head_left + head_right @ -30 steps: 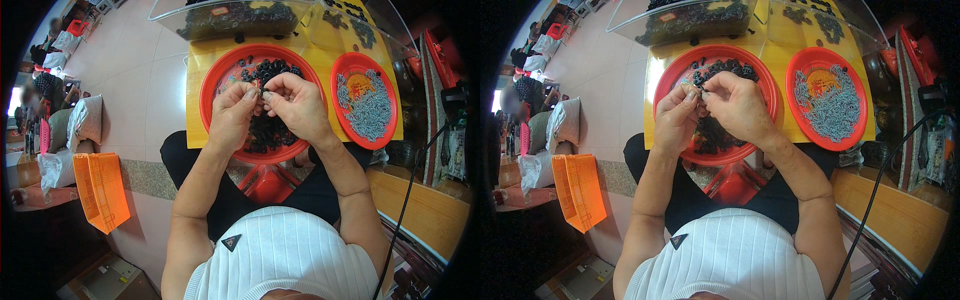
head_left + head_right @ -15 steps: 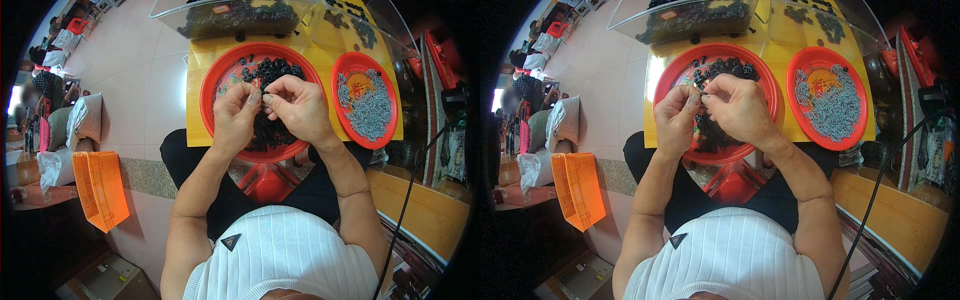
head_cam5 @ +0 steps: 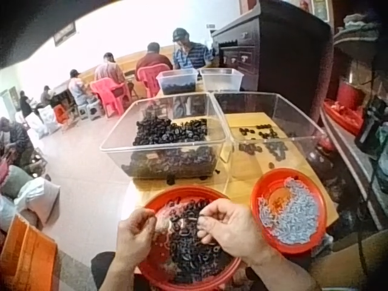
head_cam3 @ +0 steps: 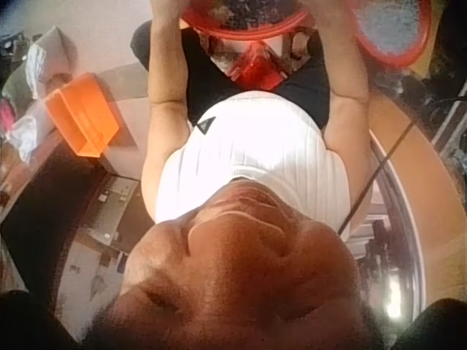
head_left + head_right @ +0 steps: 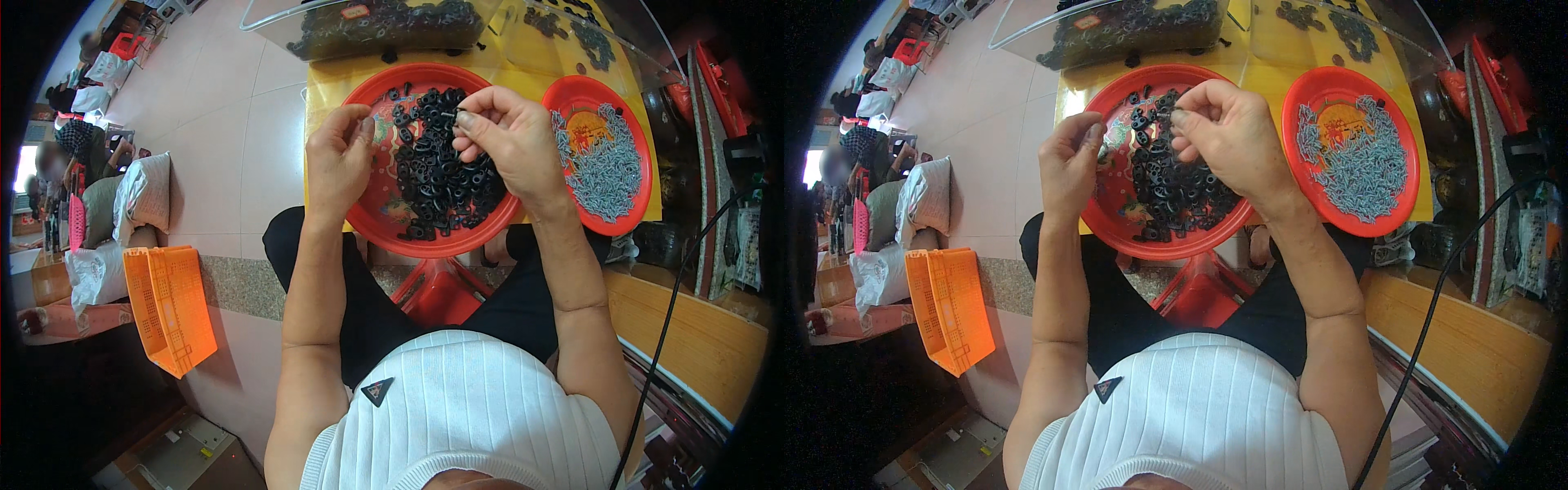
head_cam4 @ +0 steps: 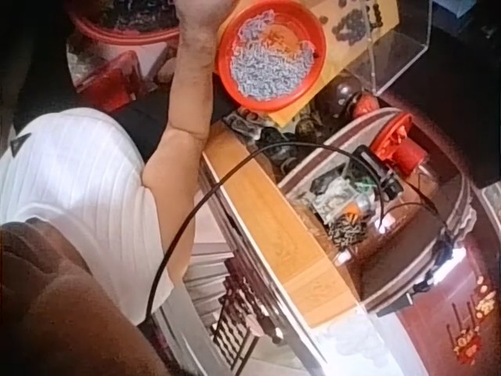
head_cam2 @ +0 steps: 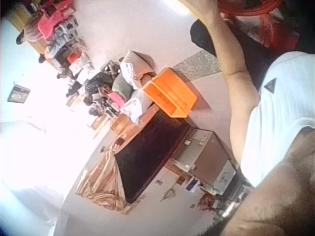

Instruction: The person assembles plastic components by hand, inserting small metal pieces into plastic parts, scoops additional plastic pieces from a storage container onto a tray, and assembles more components.

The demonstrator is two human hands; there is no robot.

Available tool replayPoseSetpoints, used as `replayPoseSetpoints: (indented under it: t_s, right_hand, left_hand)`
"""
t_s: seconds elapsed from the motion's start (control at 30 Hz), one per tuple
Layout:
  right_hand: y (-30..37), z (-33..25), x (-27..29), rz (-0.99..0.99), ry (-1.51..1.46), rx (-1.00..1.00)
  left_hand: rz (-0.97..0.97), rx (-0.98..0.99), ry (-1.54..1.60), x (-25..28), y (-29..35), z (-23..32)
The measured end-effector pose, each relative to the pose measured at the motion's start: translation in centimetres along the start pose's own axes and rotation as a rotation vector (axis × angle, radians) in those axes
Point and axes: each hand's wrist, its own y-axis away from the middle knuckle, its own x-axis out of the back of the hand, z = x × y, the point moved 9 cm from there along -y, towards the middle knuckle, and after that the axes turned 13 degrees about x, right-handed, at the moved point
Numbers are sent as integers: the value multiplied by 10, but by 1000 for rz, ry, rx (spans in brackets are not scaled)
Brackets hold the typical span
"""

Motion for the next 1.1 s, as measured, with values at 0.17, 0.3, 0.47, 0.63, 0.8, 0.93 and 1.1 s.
replayPoseSetpoints:
  t_s: [0.17, 0.3, 0.47, 0.63, 0.8, 0.93, 1.1]
  right_hand:
    - [1, 1, 6, -6, 18, -16]
    - [3, 5, 2, -30, 36, -56]
    - [4, 11, -3, -62, 64, -60]
    - [4, 15, -7, -71, 109, -65]
    - [5, 17, -9, -96, 119, -78]
    - [6, 15, -7, -94, 115, -85]
    - [8, 8, -7, -64, 62, -65]
  left_hand:
    - [-29, -304, -562, -29, 3, 21]
    - [-64, -390, -803, -54, 8, 21]
    - [-94, -371, -811, -57, 9, 16]
    - [-121, -324, -769, -59, 5, 13]
    - [-137, -296, -666, -54, 5, 16]
    - [-262, -124, -236, -42, 6, 4]
    - [-456, 164, 368, -42, 19, -3]
